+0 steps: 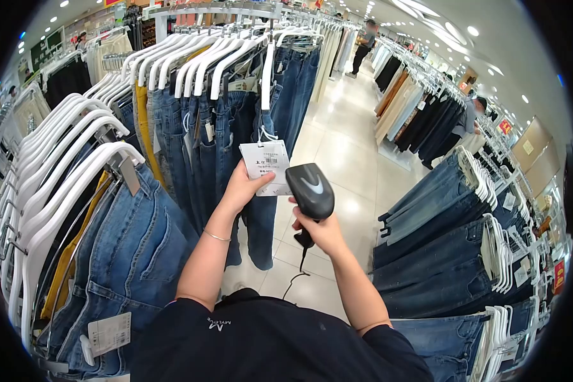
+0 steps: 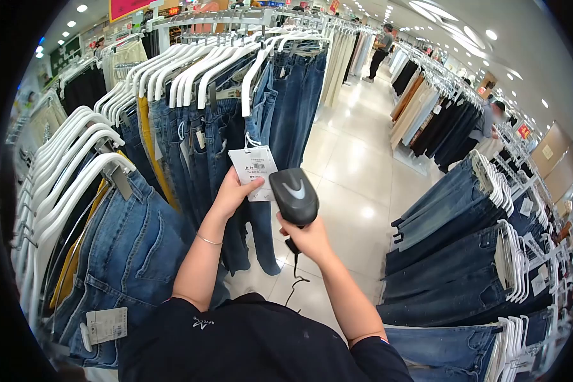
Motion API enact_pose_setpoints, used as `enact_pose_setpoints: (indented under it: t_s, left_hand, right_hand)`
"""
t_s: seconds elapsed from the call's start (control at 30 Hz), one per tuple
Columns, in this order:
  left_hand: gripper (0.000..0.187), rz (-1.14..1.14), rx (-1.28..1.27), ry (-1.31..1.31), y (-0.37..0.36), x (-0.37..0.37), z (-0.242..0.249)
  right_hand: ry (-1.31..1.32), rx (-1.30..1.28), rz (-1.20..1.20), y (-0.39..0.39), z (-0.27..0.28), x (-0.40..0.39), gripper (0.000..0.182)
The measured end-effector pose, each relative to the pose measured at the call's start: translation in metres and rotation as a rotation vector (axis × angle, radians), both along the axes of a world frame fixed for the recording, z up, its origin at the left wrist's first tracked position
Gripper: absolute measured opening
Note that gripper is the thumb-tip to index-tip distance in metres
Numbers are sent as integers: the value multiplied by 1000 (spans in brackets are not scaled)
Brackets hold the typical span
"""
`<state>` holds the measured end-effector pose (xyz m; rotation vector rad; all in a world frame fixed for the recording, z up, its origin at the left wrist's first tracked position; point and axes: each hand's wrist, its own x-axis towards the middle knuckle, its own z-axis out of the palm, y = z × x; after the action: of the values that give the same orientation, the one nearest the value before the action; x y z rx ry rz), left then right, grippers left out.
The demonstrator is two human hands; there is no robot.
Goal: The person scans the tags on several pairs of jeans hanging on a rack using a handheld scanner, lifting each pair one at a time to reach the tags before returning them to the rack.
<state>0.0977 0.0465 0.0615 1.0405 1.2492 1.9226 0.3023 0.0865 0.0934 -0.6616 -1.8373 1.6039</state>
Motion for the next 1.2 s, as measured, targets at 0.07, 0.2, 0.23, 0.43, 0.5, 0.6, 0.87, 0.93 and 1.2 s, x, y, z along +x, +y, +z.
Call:
enact_pose_setpoints:
  t_s: [0.07,0.2,0.23,0.43,0.5,0.6,0.87,0.93,1.2]
  left_hand:
    - [47,24,-25,63,2,3,-1]
    - [50,65,-21,156,11,7,-2]
    - [50,79,-22,166,12,8,-3]
    - [50,107,33,207,16,10,-5]
    - [50,111,26,232,15,12,-2]
    - [48,131,7,261,13,13,4]
    - [48,217,-3,220,13,20,-12]
    - [47,257,-7,199,7,26,-31]
    - [41,95,-399,278,-50,79,-187]
  right_hand:
    - [-46,5,29,-13,-1,2,21]
    - [-139,68,18,-28,4,1,21]
    - [-134,110,-1,-29,4,0,21]
    - [-34,147,-46,-26,5,-6,18]
    - [-37,140,-25,-23,4,-7,18]
    - [-135,98,40,-17,12,-4,27]
    - [-129,48,79,-8,11,7,28]
    - [-176,102,92,-4,0,20,28]
    - [-323,-147,12,-4,-61,127,25]
